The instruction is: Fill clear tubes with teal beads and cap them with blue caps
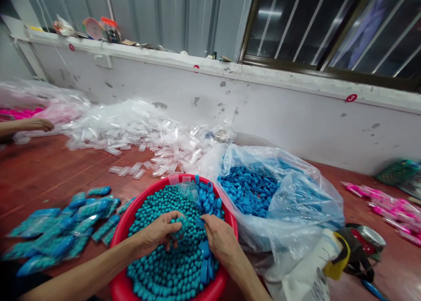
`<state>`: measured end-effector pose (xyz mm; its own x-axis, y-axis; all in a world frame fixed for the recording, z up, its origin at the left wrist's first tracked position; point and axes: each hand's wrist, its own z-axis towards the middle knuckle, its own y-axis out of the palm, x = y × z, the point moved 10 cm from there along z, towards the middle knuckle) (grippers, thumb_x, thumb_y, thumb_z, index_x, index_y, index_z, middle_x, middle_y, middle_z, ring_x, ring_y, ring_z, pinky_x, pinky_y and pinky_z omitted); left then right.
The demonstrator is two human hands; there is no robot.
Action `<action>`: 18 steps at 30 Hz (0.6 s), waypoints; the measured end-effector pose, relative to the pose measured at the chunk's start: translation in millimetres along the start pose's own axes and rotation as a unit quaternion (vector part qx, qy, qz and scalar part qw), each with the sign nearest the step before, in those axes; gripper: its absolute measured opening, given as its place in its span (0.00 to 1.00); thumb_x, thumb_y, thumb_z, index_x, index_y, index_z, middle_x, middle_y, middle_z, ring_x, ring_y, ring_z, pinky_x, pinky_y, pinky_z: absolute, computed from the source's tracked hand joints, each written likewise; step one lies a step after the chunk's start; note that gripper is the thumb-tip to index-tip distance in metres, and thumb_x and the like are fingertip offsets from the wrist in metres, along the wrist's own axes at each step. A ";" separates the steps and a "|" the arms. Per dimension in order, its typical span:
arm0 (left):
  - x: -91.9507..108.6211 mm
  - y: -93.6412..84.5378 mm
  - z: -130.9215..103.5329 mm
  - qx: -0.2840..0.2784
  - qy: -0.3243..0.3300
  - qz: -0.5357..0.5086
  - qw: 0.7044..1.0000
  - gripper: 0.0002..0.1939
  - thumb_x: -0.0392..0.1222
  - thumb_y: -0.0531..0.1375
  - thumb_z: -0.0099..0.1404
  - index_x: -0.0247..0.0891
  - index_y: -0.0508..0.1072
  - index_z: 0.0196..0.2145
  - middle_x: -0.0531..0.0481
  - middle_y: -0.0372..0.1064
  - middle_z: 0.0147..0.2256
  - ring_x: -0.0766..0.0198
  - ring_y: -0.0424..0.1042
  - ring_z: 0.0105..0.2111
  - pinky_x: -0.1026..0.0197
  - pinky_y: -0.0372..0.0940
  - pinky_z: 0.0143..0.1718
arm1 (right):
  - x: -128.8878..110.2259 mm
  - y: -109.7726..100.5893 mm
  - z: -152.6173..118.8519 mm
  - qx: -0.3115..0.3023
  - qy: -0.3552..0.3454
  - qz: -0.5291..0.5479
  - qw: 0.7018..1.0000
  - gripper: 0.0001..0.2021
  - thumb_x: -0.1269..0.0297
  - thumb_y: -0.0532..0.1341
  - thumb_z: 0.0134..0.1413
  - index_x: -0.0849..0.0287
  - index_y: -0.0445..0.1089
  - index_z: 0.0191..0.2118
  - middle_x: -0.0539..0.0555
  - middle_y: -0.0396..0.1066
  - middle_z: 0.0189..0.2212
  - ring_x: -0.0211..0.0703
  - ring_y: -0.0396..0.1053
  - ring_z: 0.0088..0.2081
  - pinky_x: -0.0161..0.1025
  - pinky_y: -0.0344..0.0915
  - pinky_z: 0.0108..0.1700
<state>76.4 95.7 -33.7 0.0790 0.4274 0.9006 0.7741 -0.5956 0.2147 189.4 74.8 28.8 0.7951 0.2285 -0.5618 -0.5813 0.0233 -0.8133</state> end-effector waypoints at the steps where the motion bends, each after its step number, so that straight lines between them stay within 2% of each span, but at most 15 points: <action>1: -0.1 1.1 -1.1 -0.005 -0.003 0.000 1.000 0.18 0.50 0.59 0.50 0.38 0.61 0.35 0.55 0.65 0.25 0.71 0.65 0.16 0.70 0.49 0.14 | -1.4 -3.9 1.3 0.011 0.012 0.025 1.000 0.14 0.67 0.48 0.55 0.58 0.66 0.45 0.56 0.71 0.37 0.44 0.68 0.39 0.39 0.63 0.42; 3: -0.6 4.4 -2.9 -0.014 -0.010 -0.007 1.000 0.17 0.49 0.59 0.49 0.38 0.61 0.34 0.56 0.65 0.26 0.71 0.65 0.17 0.70 0.49 0.15 | -7.2 -7.8 5.0 0.029 0.029 0.076 0.996 0.14 0.67 0.49 0.56 0.57 0.65 0.46 0.54 0.71 0.37 0.42 0.68 0.38 0.37 0.63 0.41; 6: 0.6 3.6 -4.0 0.001 -0.005 -0.028 1.000 0.16 0.48 0.60 0.49 0.38 0.61 0.33 0.57 0.63 0.24 0.69 0.66 0.20 0.69 0.53 0.19 | -21.5 -3.6 9.1 0.030 0.008 0.113 0.993 0.13 0.67 0.48 0.57 0.57 0.65 0.45 0.52 0.71 0.34 0.40 0.69 0.35 0.34 0.63 0.38; 9: 7.8 -8.1 -5.5 0.052 0.034 -0.023 0.998 0.14 0.45 0.61 0.48 0.35 0.64 0.30 0.57 0.62 0.22 0.70 0.63 0.23 0.67 0.55 0.25 | -26.2 2.6 6.4 0.018 -0.019 0.020 0.999 0.12 0.69 0.49 0.56 0.57 0.67 0.41 0.53 0.71 0.33 0.42 0.68 0.36 0.35 0.63 0.38; 11: 12.3 -17.6 -7.5 0.088 0.055 0.005 0.995 0.14 0.44 0.62 0.47 0.34 0.66 0.30 0.57 0.61 0.21 0.70 0.61 0.24 0.66 0.55 0.27 | -21.5 4.3 2.7 0.008 -0.012 -0.082 0.997 0.11 0.70 0.49 0.55 0.57 0.68 0.35 0.54 0.70 0.29 0.44 0.68 0.34 0.37 0.62 0.37; 13: 14.9 -23.1 -9.2 0.111 0.067 0.033 0.991 0.13 0.43 0.62 0.47 0.33 0.67 0.30 0.57 0.61 0.22 0.70 0.61 0.25 0.66 0.54 0.28 | -17.9 -0.2 0.1 0.019 0.007 -0.112 0.994 0.11 0.70 0.48 0.55 0.57 0.68 0.36 0.54 0.70 0.29 0.45 0.68 0.33 0.37 0.62 0.36; 16: 18.2 -18.1 -10.1 0.096 0.098 0.025 0.990 0.13 0.45 0.60 0.49 0.35 0.65 0.30 0.56 0.63 0.23 0.68 0.63 0.26 0.66 0.55 0.28 | -21.4 -6.8 0.8 0.049 0.030 0.008 0.998 0.11 0.68 0.49 0.56 0.58 0.65 0.42 0.54 0.71 0.33 0.42 0.68 0.35 0.34 0.61 0.36; 18: 14.7 -7.7 -9.7 0.063 0.094 0.004 0.994 0.14 0.48 0.58 0.52 0.36 0.61 0.31 0.55 0.65 0.23 0.67 0.66 0.24 0.66 0.57 0.25 | -25.8 -3.8 3.9 0.051 0.039 0.099 0.993 0.10 0.66 0.49 0.56 0.58 0.66 0.38 0.51 0.70 0.30 0.39 0.67 0.30 0.31 0.60 0.33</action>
<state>65.5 100.0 -18.5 -0.0246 0.2818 0.9592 0.8471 -0.5036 0.1697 170.4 72.6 46.9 0.6718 0.1631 -0.7226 -0.7392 0.0849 -0.6681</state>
